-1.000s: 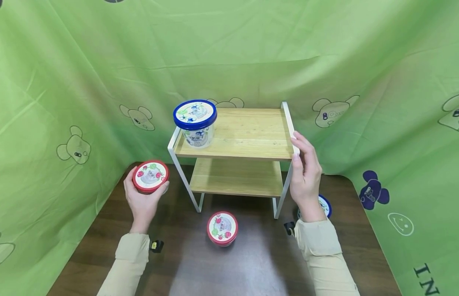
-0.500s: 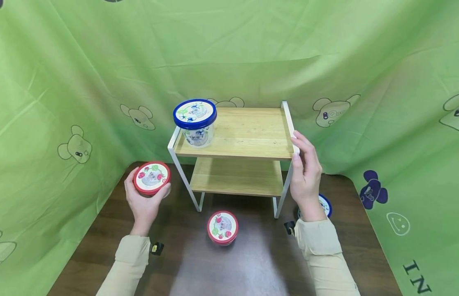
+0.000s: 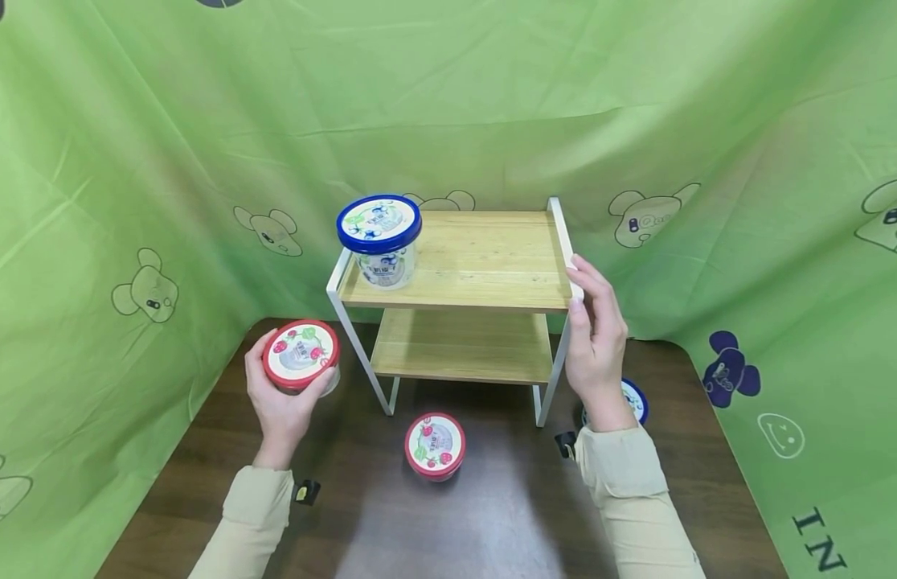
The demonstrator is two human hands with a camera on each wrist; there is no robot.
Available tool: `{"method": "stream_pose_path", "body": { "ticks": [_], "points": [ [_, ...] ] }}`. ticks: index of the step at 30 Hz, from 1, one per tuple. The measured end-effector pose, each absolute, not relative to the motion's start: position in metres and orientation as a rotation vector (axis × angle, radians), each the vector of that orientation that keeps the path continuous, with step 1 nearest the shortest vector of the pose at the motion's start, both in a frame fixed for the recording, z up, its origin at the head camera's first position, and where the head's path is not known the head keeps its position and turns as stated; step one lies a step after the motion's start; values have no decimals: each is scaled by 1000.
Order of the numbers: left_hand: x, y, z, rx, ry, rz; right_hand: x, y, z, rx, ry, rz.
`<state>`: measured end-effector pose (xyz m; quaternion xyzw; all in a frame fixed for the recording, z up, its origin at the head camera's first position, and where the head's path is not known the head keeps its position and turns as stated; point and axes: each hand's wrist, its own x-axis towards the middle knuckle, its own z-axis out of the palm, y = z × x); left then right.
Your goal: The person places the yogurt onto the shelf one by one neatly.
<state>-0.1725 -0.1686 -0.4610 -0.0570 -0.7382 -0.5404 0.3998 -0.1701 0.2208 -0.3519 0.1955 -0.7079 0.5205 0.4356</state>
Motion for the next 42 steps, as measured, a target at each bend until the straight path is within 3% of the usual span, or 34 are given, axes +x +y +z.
{"method": "stream_pose_path", "body": {
  "ticks": [11,20,34,42],
  "points": [
    [-150,-145,-420,-254,-1809,-1375,-169,220,-352,464,-1764,1292],
    [-141,-139,-412,-326,-1850,-1375,-170,219,-352,469,-1748,1292],
    [-151,-135,-445,-338,-1935,-1379,-169,218,-352,462,-1745,1294],
    [-149,-128,-443,-371,-1976,-1372,-169,218,-352,466,-1755,1298]
  ]
}}
